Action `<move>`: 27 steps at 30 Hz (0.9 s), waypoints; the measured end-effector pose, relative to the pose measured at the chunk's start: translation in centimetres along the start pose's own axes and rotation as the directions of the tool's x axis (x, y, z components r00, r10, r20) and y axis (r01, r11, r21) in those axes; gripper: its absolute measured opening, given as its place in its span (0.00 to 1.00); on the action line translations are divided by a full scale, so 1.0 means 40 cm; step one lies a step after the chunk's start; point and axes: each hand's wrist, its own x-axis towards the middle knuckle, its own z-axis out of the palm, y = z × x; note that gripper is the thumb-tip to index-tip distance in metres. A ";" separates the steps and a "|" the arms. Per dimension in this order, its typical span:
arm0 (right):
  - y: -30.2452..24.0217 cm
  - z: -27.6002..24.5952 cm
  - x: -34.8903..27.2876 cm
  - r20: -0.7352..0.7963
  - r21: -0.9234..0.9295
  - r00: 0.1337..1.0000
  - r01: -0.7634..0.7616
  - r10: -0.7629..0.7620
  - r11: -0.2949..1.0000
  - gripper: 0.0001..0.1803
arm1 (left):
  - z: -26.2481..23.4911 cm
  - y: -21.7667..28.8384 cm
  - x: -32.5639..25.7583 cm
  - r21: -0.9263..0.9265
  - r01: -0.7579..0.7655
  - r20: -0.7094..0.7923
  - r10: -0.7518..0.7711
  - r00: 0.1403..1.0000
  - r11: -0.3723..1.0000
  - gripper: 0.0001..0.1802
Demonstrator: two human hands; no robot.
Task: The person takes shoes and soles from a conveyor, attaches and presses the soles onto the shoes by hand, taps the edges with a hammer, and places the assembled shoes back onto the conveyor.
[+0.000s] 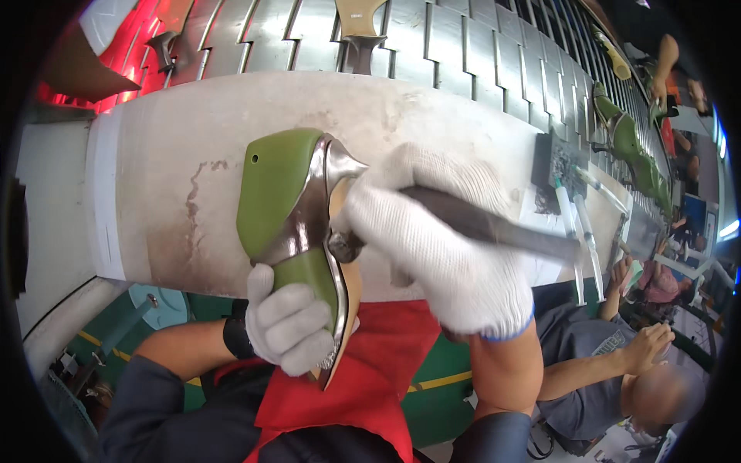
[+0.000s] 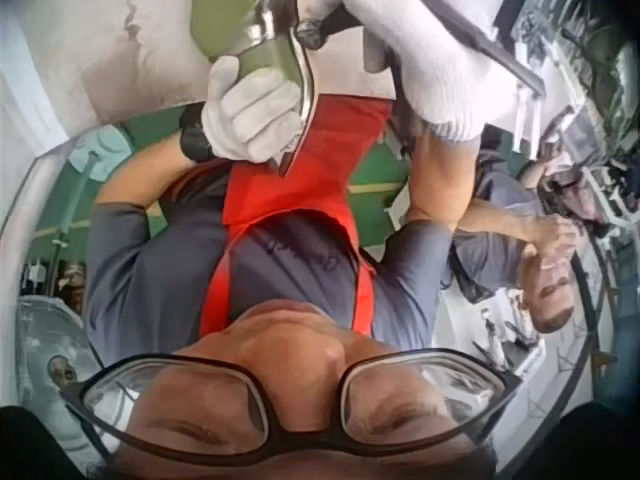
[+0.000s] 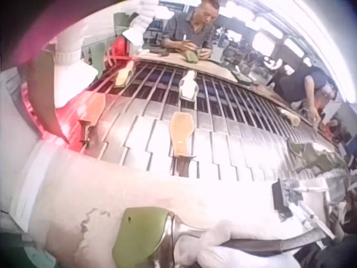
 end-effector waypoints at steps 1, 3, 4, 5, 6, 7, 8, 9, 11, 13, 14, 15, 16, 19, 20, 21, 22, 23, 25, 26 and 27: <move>0.002 -0.008 0.000 0.116 -0.042 0.992 0.055 -0.050 0.998 0.20 | -0.006 0.004 -0.006 0.020 0.013 0.014 -0.013 1.000 1.000 0.18; -0.006 -0.005 -0.006 0.101 0.219 0.973 -0.227 0.209 0.949 0.14 | -0.011 0.009 -0.017 0.039 0.003 0.039 -0.004 0.999 0.999 0.20; 0.006 -0.004 -0.022 0.117 0.330 0.962 -0.272 0.247 0.904 0.12 | -0.013 0.007 -0.018 0.053 0.012 0.060 -0.015 0.998 0.999 0.22; 0.013 0.010 -0.051 0.023 0.295 0.986 -0.164 0.165 0.941 0.11 | -0.013 0.004 -0.016 0.031 0.006 0.066 -0.008 0.998 1.000 0.26; 0.024 0.027 -0.091 -0.062 0.248 0.995 -0.065 0.083 0.967 0.12 | -0.014 0.005 -0.016 0.031 -0.005 0.064 0.003 0.998 1.000 0.26; 0.039 0.043 -0.115 -0.078 0.451 0.979 -0.132 0.186 0.883 0.13 | -0.019 0.003 -0.017 0.029 -0.009 0.079 0.006 0.997 1.000 0.26; 0.028 0.050 -0.152 -0.078 0.456 0.981 -0.124 0.179 0.881 0.13 | -0.024 -0.001 -0.019 0.026 -0.010 0.095 0.007 0.995 1.000 0.27; 0.003 0.056 -0.195 -0.197 0.404 0.970 -0.050 0.140 0.914 0.14 | -0.029 -0.007 -0.019 0.032 -0.039 0.121 0.035 0.992 0.999 0.27; -0.033 0.069 -0.283 -0.442 0.308 0.897 0.165 -0.012 0.937 0.15 | -0.029 0.003 -0.014 0.046 -0.027 0.088 0.023 0.996 0.999 0.26; -0.052 0.056 -0.340 -0.635 0.255 0.751 0.425 -0.182 0.868 0.19 | -0.017 -0.004 -0.010 0.027 -0.043 0.049 0.042 0.998 0.999 0.26; -0.059 0.065 -0.364 -0.689 0.454 0.711 0.575 -0.140 0.681 0.20 | -0.019 -0.001 -0.009 0.013 -0.046 0.048 0.045 0.998 0.999 0.26; -0.058 0.079 -0.374 -0.693 0.452 0.707 0.578 -0.141 0.680 0.20 | -0.025 -0.001 -0.004 0.045 -0.062 0.101 0.057 0.993 0.997 0.34; -0.051 0.093 -0.391 -0.566 0.156 0.806 0.311 -0.173 0.937 0.17 | -0.029 -0.002 0.000 0.077 -0.080 0.152 0.068 0.986 0.994 0.42; -0.005 0.163 -0.318 -0.269 0.585 0.963 0.165 -0.002 0.794 0.10 | -0.042 -0.036 -0.016 0.057 -0.103 0.102 0.097 0.990 0.993 0.28; 0.004 0.170 -0.306 -0.276 0.664 0.961 0.186 0.007 0.724 0.10 | -0.040 -0.037 -0.014 0.060 -0.108 0.095 0.102 0.990 0.992 0.28; 0.016 0.165 -0.291 -0.308 0.646 0.951 0.197 0.016 0.737 0.10 | -0.034 -0.021 -0.010 0.030 -0.064 0.077 0.062 0.995 0.997 0.28; 0.027 0.158 -0.271 -0.337 0.628 0.941 0.206 0.024 0.751 0.10 | -0.030 -0.009 -0.007 -0.001 -0.020 0.059 0.020 0.998 1.000 0.28; 0.030 0.161 -0.252 -0.360 0.656 0.931 0.207 0.060 0.726 0.10 | -0.030 -0.003 -0.007 -0.030 -0.013 0.053 0.014 0.998 0.999 0.27; 0.041 0.137 -0.211 -0.336 0.625 0.941 0.184 0.049 0.759 0.10 | -0.027 -0.002 -0.007 -0.024 -0.018 0.044 0.019 0.999 1.000 0.28; 0.045 0.132 -0.194 -0.340 0.610 0.937 0.158 0.077 0.777 0.11 | -0.026 -0.003 -0.008 -0.019 -0.025 0.042 0.026 0.999 1.000 0.28; 0.041 0.125 -0.173 -0.333 0.606 0.940 0.149 0.078 0.781 0.11 | -0.034 -0.005 -0.011 -0.003 -0.024 0.080 0.025 0.997 1.000 0.27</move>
